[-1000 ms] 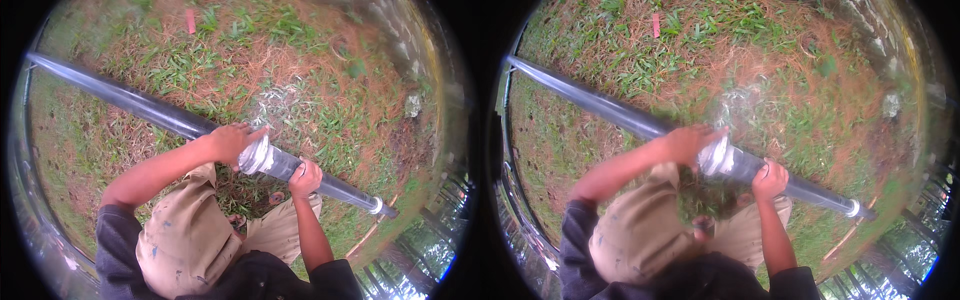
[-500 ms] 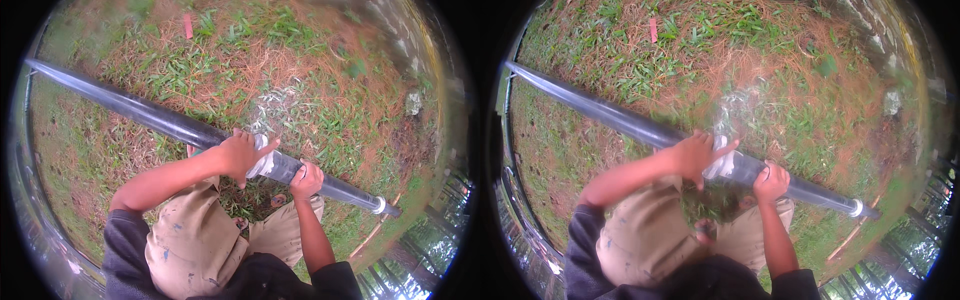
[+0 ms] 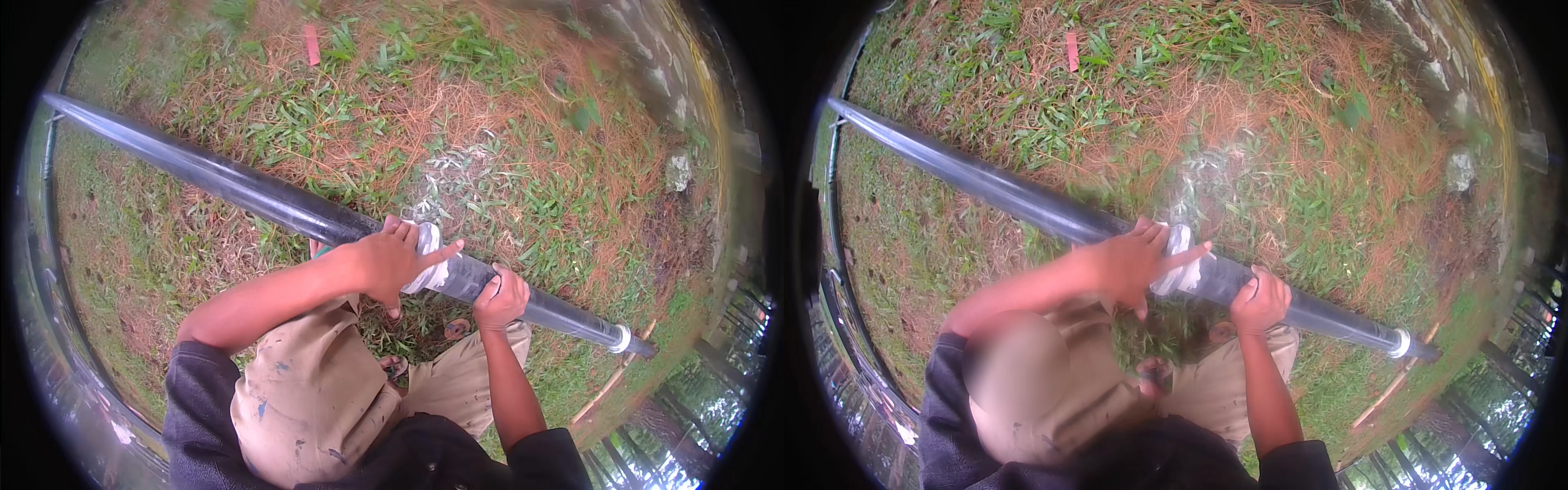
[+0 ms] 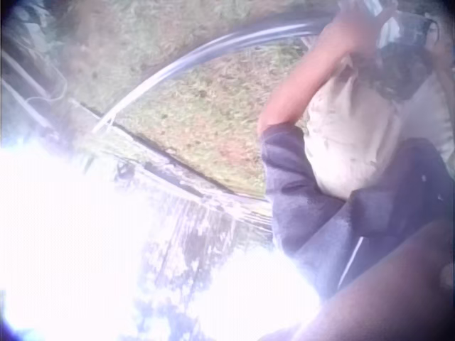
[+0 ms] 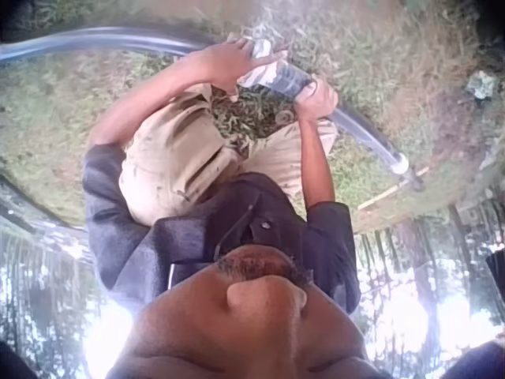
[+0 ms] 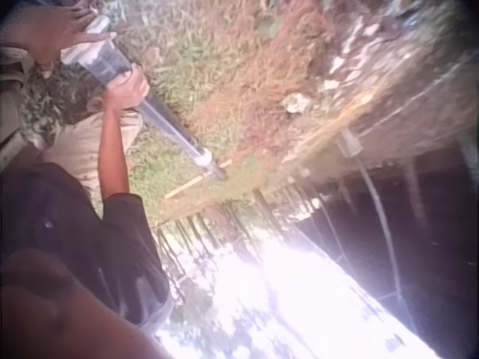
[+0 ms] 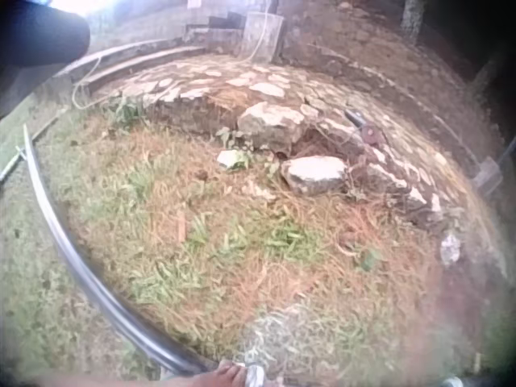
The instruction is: The person applies a white sealant to a joint on a black pipe by hand, spreading the material around the circumference of the connection while kneeling on the grass.
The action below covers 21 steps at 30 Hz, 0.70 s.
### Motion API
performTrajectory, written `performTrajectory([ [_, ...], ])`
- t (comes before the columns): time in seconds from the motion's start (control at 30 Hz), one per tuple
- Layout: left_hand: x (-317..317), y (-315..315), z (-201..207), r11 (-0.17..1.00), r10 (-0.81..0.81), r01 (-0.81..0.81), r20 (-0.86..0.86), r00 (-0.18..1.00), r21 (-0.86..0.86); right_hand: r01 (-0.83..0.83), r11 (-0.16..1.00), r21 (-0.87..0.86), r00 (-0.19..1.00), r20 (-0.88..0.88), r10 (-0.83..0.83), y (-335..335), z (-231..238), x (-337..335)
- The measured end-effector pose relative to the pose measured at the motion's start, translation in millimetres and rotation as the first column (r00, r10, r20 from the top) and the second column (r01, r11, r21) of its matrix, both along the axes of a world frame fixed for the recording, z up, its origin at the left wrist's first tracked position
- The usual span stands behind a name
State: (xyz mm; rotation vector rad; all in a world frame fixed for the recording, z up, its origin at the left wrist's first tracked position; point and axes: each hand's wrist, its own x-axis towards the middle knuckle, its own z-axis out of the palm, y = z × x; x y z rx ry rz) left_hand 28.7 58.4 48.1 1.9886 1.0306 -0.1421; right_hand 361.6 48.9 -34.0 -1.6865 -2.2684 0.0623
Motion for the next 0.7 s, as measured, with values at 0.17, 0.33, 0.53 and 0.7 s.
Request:
performTrajectory([
  [0.17,1.0,13.7,-17.5,0.988,-0.008,0.008,0.004,1.0,-0.155,0.011,0.995,-0.102,0.999,0.04,-0.007,8.6,3.4,1.0],
  [0.33,-7.5,-8.6,-16.4,0.983,0.011,-0.021,0.053,0.999,0.184,-0.004,0.997,-0.081,1.0,0.022,0.005,19.6,10.3,-8.4],
  [0.53,-5.3,-8.3,7.1,0.97,0.019,-0.005,-0.054,0.998,0.244,0.147,0.909,-0.389,0.983,0.16,-0.09,51.2,25.6,-12.6],
  [0.7,-7.3,39.7,-17.2,0.962,0.108,-0.094,0.04,0.993,-0.257,0.242,0.859,-0.452,0.953,0.276,-0.123,56.7,29.0,-16.4],
])
